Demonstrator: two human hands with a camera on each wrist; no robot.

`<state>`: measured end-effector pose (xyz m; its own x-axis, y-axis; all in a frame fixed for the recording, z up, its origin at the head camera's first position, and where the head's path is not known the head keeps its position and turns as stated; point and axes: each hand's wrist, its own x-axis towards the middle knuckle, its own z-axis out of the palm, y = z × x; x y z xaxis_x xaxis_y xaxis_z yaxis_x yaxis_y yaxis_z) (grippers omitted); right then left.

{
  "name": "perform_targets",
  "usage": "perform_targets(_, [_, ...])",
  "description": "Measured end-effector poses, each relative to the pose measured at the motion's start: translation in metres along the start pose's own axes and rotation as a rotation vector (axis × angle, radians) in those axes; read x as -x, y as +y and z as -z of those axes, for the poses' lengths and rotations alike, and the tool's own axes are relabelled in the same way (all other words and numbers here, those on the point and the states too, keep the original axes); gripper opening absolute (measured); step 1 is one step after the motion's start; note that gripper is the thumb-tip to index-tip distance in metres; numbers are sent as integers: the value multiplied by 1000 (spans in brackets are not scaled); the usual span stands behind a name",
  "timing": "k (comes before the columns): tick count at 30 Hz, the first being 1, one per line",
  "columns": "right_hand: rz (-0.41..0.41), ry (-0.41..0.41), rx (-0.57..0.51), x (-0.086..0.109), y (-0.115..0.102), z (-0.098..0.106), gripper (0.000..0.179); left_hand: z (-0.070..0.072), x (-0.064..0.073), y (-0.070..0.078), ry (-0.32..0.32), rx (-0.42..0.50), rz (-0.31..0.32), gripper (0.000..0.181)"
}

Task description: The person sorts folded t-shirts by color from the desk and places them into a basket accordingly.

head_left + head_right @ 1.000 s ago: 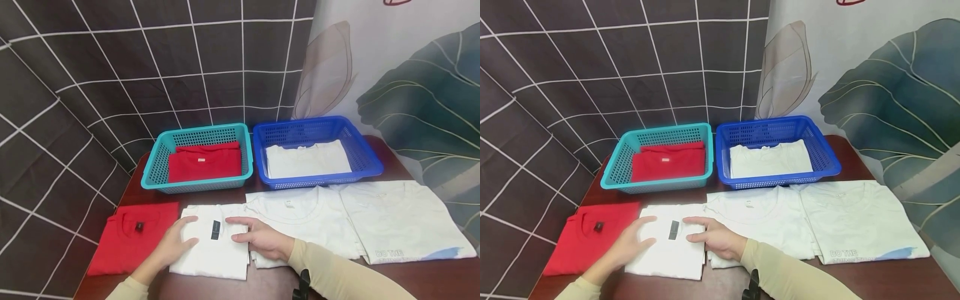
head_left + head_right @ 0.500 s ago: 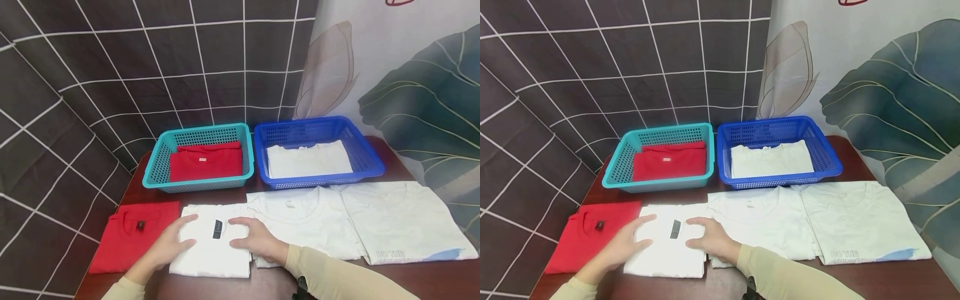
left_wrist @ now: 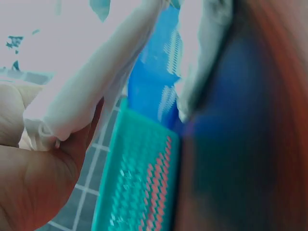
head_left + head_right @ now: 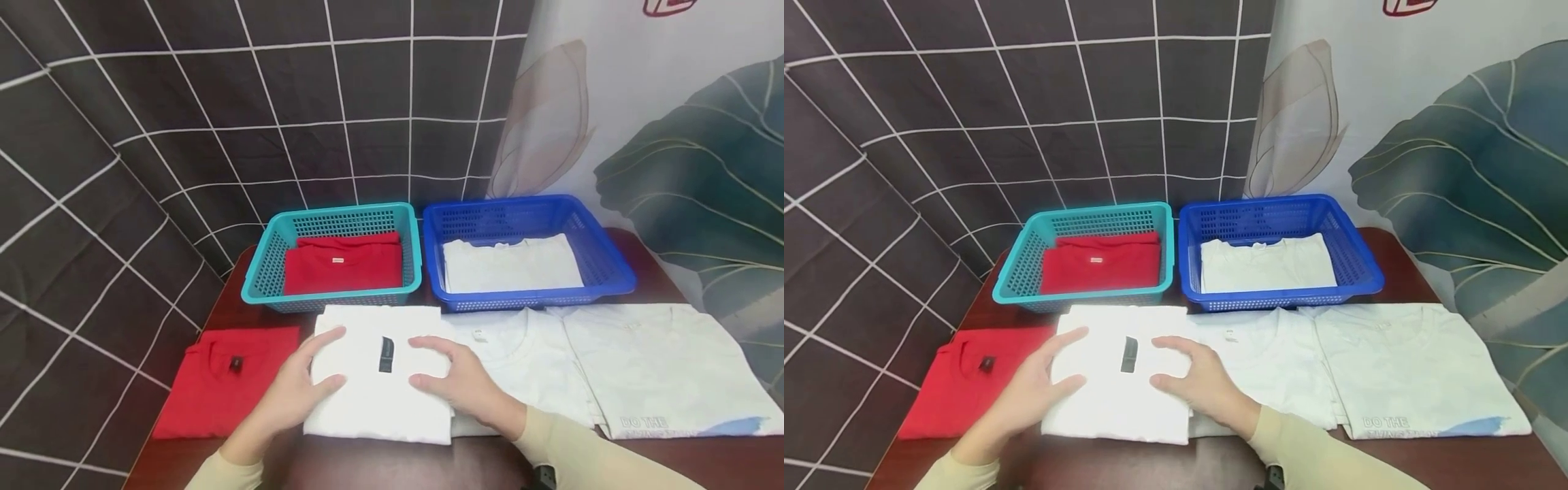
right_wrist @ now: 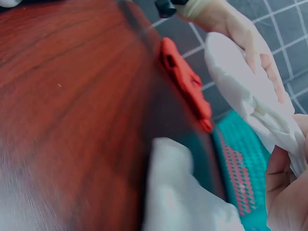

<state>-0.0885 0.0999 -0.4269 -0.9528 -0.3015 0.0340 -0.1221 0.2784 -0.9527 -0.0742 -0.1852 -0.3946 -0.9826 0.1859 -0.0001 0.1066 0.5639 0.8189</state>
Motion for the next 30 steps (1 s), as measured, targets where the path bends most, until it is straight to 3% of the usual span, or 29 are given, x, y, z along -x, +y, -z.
perform_targets(10, [26,135,52,8,-5,58,55,-33,-27,40,18,74,-138,77])
perform_targets(18, [50,215,106,-1,-18,105,52,-53,-65,67,-14,129,-274,76])
perform_targets(22, [39,211,111,-11,-26,127,53,-58,-86,80,-45,162,-278,76])
perform_targets(30, [9,169,115,-34,-29,167,55,-71,-126,104,-80,185,-222,76])
